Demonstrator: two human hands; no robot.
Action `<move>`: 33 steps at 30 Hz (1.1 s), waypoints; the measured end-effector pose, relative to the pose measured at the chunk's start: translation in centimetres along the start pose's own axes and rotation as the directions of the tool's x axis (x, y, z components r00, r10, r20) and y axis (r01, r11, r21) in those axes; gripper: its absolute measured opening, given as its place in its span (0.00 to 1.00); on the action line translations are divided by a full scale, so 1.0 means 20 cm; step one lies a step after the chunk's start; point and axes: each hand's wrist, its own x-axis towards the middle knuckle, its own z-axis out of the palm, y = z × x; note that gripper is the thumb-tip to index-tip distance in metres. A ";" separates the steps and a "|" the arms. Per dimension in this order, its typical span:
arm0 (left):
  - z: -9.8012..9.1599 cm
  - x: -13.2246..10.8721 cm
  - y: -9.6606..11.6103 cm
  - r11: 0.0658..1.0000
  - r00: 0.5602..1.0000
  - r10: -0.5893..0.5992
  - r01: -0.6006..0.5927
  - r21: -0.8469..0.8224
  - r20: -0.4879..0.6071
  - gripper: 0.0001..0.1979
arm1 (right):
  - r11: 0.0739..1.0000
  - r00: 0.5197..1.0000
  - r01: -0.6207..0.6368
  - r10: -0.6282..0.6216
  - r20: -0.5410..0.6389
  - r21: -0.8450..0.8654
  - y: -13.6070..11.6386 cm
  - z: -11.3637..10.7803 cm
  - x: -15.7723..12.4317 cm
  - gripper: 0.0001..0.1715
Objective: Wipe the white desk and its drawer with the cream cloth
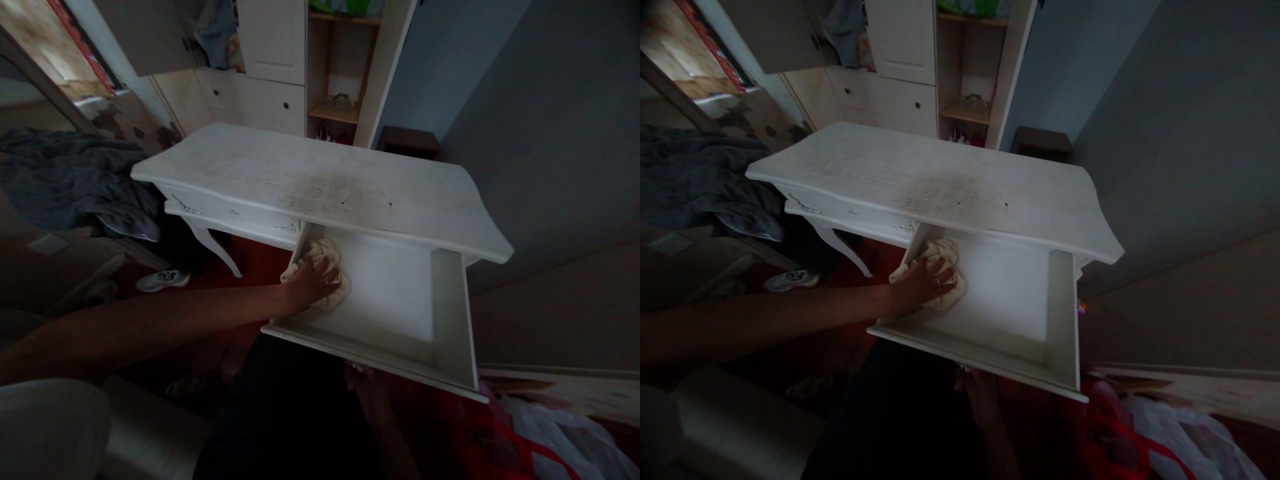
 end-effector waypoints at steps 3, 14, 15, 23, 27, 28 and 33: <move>0.01 -0.02 0.05 0.999 0.999 -0.035 0.035 0.000 0.024 0.30 | 1.000 1.000 -0.009 0.009 0.007 -0.006 -0.01 0.01 0.00 0.17; 0.00 -0.03 0.09 0.999 0.999 -0.048 0.047 -0.018 -0.004 0.35 | 1.000 1.000 -0.005 0.005 0.009 0.028 0.01 -0.01 0.00 0.17; 0.00 -0.03 0.07 0.999 0.999 -0.043 0.043 -0.002 0.004 0.34 | 0.999 1.000 -0.005 0.005 0.011 0.031 0.01 -0.01 0.00 0.18; -0.06 0.05 -0.03 0.990 0.989 -0.141 0.141 -0.011 0.032 0.43 | 1.000 1.000 0.007 -0.007 0.012 0.017 -0.02 0.02 0.01 0.18; -0.09 0.12 -0.09 0.987 0.988 -0.155 0.156 -0.025 0.021 0.47 | 1.000 0.999 0.018 -0.019 0.026 0.019 -0.01 0.01 0.01 0.18; -0.09 0.14 -0.10 0.985 0.986 -0.168 0.168 -0.030 -0.004 0.45 | 1.000 0.999 0.016 -0.017 0.031 0.014 0.00 0.01 0.01 0.18; -0.13 0.20 -0.17 0.958 0.958 -0.271 0.259 -0.121 -0.095 0.36 | 1.000 1.000 0.010 -0.011 0.016 0.030 0.00 0.02 0.01 0.19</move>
